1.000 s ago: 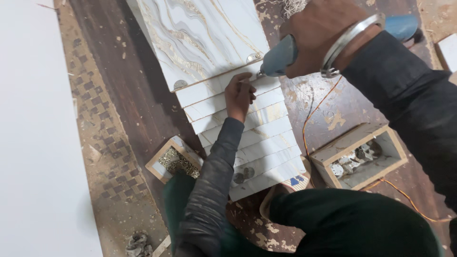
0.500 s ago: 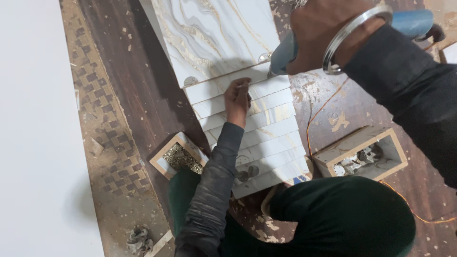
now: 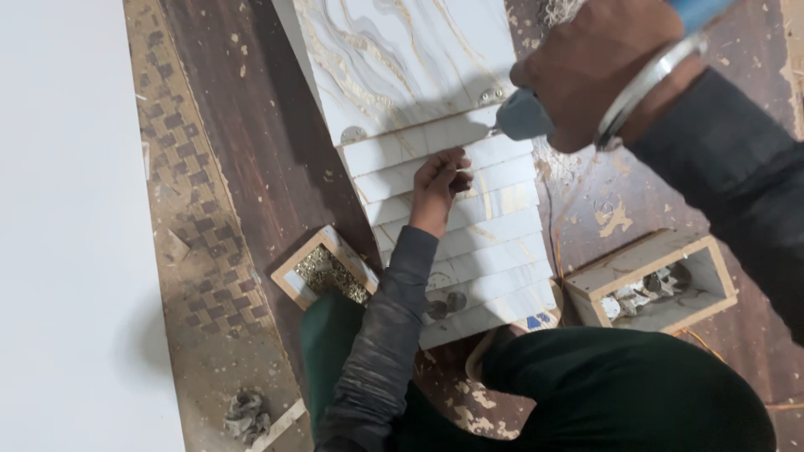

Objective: The person uses a corded electric drill to drive screws into metal hinges attached to a white marble-patterned panel. They repeatedly pick screws from a small wooden box and fasten them into pre-drilled holes on the panel.

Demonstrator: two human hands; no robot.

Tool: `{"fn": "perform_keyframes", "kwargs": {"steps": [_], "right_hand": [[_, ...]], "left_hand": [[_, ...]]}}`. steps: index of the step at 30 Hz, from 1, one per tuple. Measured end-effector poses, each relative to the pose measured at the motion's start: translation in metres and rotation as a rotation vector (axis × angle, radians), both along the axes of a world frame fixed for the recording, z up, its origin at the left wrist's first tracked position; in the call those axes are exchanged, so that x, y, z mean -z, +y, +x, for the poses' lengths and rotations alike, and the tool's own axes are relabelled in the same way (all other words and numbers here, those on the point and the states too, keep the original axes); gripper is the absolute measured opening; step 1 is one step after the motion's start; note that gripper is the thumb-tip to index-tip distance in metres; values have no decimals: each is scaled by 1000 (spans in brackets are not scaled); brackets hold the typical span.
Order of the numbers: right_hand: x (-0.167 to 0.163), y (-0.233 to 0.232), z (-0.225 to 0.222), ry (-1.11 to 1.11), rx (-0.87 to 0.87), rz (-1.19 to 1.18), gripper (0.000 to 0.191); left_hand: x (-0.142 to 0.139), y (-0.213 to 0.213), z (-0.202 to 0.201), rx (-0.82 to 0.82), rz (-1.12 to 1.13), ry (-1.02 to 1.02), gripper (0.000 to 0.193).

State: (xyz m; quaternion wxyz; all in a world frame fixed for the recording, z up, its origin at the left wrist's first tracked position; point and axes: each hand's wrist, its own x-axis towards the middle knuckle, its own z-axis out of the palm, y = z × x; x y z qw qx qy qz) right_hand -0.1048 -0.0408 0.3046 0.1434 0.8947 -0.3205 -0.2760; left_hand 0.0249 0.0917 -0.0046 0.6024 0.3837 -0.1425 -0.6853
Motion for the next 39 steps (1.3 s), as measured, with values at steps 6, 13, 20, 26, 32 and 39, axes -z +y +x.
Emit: {"fn": "perform_keyframes", "kwargs": {"steps": [6,13,20,26,32,39], "right_hand": [[-6,-3,-14,-290,43,180,51],[-9,66,-58,-294,194,132,64],[4,123,-74,-856,143,341,68],[15,149,-69,-812,183,283,70],[10,162,-68,-785,210,293,71],[11,169,-71,-806,125,303,74]], "left_hand": [[-5,31,24,30,99,35,34],[-22,42,40,-59,195,-74,33],[-14,63,38,-124,106,191,30],[4,84,27,-204,163,300,25],[3,93,27,-192,184,314,28],[6,104,43,-41,91,232,30]]}}
